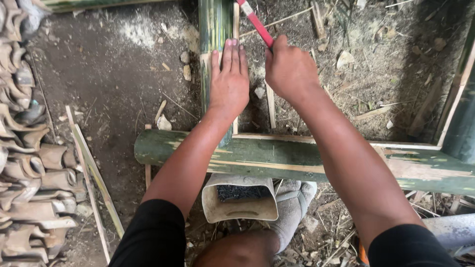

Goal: The person assembles a bamboo structure by sawing bamboo poles and hammering nails to join the pieces. The person uses a hand saw to cut the bamboo and a hammer to drive nails into the joints.

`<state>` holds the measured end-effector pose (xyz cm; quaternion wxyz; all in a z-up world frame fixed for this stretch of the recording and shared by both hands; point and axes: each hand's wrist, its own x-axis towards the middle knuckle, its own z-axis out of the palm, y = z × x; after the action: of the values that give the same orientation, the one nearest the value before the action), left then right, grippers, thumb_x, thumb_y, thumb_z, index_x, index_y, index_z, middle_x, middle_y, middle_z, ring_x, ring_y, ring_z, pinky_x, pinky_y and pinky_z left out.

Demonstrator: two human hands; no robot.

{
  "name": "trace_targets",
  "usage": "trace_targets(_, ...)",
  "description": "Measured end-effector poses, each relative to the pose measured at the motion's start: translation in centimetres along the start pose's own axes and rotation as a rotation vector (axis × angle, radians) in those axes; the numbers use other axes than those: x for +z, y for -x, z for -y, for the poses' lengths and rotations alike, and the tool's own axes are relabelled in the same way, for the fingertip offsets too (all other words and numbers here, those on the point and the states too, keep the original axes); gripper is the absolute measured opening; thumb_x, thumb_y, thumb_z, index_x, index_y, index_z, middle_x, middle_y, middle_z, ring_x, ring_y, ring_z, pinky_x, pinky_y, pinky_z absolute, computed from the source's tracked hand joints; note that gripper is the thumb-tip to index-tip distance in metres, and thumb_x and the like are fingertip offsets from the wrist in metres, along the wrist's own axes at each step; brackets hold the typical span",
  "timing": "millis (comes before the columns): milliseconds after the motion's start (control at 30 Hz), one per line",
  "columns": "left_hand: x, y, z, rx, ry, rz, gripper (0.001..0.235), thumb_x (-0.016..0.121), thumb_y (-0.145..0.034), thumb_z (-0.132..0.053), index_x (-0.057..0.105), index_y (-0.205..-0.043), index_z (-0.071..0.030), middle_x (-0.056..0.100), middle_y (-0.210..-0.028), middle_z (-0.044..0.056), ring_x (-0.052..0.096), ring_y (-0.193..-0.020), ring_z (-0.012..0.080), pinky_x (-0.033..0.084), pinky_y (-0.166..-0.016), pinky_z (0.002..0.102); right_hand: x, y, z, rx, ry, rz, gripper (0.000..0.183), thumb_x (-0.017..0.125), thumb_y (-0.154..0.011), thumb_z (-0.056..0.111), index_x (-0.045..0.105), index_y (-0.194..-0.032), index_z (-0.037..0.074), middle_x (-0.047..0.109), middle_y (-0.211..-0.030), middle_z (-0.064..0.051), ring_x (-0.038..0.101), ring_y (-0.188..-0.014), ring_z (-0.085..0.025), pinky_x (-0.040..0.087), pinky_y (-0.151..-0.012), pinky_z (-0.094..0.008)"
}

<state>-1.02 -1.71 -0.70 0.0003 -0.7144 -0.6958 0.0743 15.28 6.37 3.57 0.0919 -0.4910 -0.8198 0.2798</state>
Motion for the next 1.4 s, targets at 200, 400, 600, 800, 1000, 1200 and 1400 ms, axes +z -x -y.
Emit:
trace_targets(200,-0.6,-1.3,1.2,-0.159,0.251,-0.003,0.090,0.064,-0.090,-0.029,0.016,-0.155,0.007,0.016,-0.166,0.026,0.013,-0.155,0.0436,0.009,-0.124,0.059,1.7,3.5,0.3,0.474,-1.265,-0.045,0.027,0.049,-0.107,0.036,0.049,-0.099,0.011,0.054,-0.070,-0.001,0.049,-0.048,-0.016,0.041,-0.038,-0.036)
trace_targets(400,-0.5,-4.9,4.4,-0.502,0.475,0.024,0.108,0.073,-0.091,-0.046,-0.004,-0.161,-0.016,0.011,-0.163,0.038,0.048,-0.130,0.0585,0.055,-0.097,0.055,5.4,2.8,4.3,0.750,-1.918,-0.121,0.024,0.044,-0.106,0.032,0.045,-0.093,0.012,0.045,-0.066,0.001,0.040,-0.044,-0.010,0.037,-0.036,-0.030)
trace_targets(600,0.4,-5.0,4.6,-0.419,0.379,-0.121,0.111,0.076,-0.092,-0.046,-0.005,-0.162,-0.015,0.020,-0.157,0.043,0.056,-0.117,0.0620,0.059,-0.088,0.053,5.1,1.8,6.1,0.706,-1.896,-0.205,0.025,0.044,-0.104,0.033,0.044,-0.093,0.011,0.044,-0.063,-0.001,0.041,-0.041,-0.012,0.038,-0.034,-0.031)
trace_targets(800,-1.7,-5.6,4.3,-0.344,0.417,-0.126,0.111,0.075,-0.091,-0.039,-0.006,-0.160,-0.007,0.007,-0.159,0.043,0.030,-0.138,0.0649,0.048,-0.101,0.060,4.2,2.6,4.5,0.631,-1.671,0.110,0.028,0.048,-0.105,0.036,0.043,-0.094,0.012,0.047,-0.065,-0.002,0.042,-0.041,-0.013,0.037,-0.033,-0.032)
trace_targets(1000,-2.3,-9.1,5.0,-0.202,0.138,0.065,0.090,0.073,-0.089,-0.038,0.026,-0.164,-0.017,0.011,-0.161,0.032,0.008,-0.148,0.0562,0.028,-0.112,0.075,3.9,4.8,3.5,0.711,-1.813,-0.024,0.026,0.050,-0.105,0.035,0.047,-0.096,0.011,0.044,-0.066,0.000,0.040,-0.043,-0.011,0.035,-0.035,-0.030)
trace_targets(1200,-0.9,-8.6,5.3,-0.169,0.170,-0.094,0.080,0.074,-0.091,-0.036,0.039,-0.161,-0.016,0.010,-0.162,0.029,0.012,-0.148,0.0581,0.039,-0.105,0.071,3.7,5.0,4.0,0.688,-1.955,-0.394,0.028,0.046,-0.105,0.037,0.046,-0.096,0.011,0.044,-0.066,0.001,0.041,-0.045,-0.011,0.039,-0.037,-0.031)
trace_targets(1400,-1.7,-8.4,5.1,-0.244,0.269,-0.039,0.090,0.076,-0.084,-0.036,0.036,-0.164,-0.025,0.001,-0.163,0.028,0.026,-0.138,0.0666,0.054,-0.096,0.058,3.7,5.7,2.6,0.705,-1.920,0.001,0.021,0.049,-0.105,0.031,0.051,-0.101,0.011,0.047,-0.069,0.001,0.041,-0.047,-0.010,0.036,-0.039,-0.030)
